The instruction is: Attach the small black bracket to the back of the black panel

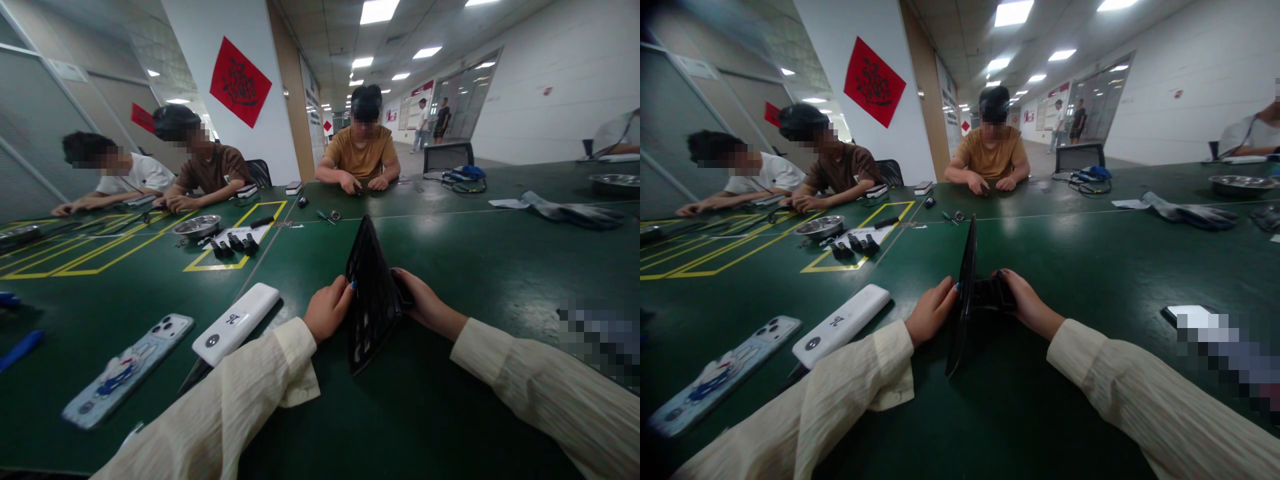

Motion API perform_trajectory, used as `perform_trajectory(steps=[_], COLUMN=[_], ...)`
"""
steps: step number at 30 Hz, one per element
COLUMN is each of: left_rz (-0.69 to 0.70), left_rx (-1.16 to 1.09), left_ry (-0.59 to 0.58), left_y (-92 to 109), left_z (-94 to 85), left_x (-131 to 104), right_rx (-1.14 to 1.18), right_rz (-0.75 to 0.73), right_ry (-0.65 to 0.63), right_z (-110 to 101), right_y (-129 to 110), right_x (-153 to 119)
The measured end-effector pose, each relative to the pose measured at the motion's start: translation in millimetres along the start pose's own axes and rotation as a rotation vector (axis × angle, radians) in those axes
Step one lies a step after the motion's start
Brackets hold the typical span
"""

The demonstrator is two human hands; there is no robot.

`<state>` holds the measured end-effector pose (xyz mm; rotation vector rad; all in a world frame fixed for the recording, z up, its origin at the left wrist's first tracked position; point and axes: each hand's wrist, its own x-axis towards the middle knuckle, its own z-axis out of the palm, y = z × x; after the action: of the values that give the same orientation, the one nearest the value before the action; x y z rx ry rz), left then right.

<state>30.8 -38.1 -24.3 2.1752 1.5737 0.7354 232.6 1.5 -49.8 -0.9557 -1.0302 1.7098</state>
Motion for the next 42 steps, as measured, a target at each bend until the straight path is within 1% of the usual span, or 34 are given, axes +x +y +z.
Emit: perform_trajectory(steps=[4, 12, 16, 21, 28, 32, 36, 39, 42], left_rz=[0.001, 0.077, 0.057, 0.031, -0.001, -0.006, 0.027, 0.047, 0.052], left_rx=[-0.012, 0.062, 0.174, 0.239, 0.306, 0.276, 0.167, 0.096, 0.071], left_ry=[-0.018, -0.095, -0.073, -0.055, -0.017, 0.012, -0.014, -0.025, -0.019], left_y=[0.9, -2.8, -1.7, 0.3, 3.3, 1.9, 1.2, 2.4, 4.5], left_z=[-0.7, -3.2, -0.7, 0.6, -0.1, -0.4, -1.3, -2.4, -3.7], left_x=[-1.0, -1.8, -2.6, -2.9, -3.8, -4.0, -3.4, -2.9, -3.0], right_rx=[-0.009, -0.027, -0.010, -0.016, 0.011, 0.007, 0.012, 0.017, 0.007], right_rz=[-0.012, -0.020, -0.014, -0.006, -0.007, -0.015, -0.010, -0.018, -0.012], right_ry=[-0.008, 0.004, 0.000, 0.014, -0.012, -0.021, 0.015, 0.004, 0.010], right_z=[-0.2, 1.9, 2.4, 1.8, -0.2, -0.4, 0.6, 1.4, 2.1], right_y=[0.3, -2.0, -2.7, -1.8, -0.1, 0.5, 0.0, -1.0, -2.0], right_x=[0.7, -2.0, -2.4, -2.1, -0.7, -0.5, -0.4, -0.2, -0.6])
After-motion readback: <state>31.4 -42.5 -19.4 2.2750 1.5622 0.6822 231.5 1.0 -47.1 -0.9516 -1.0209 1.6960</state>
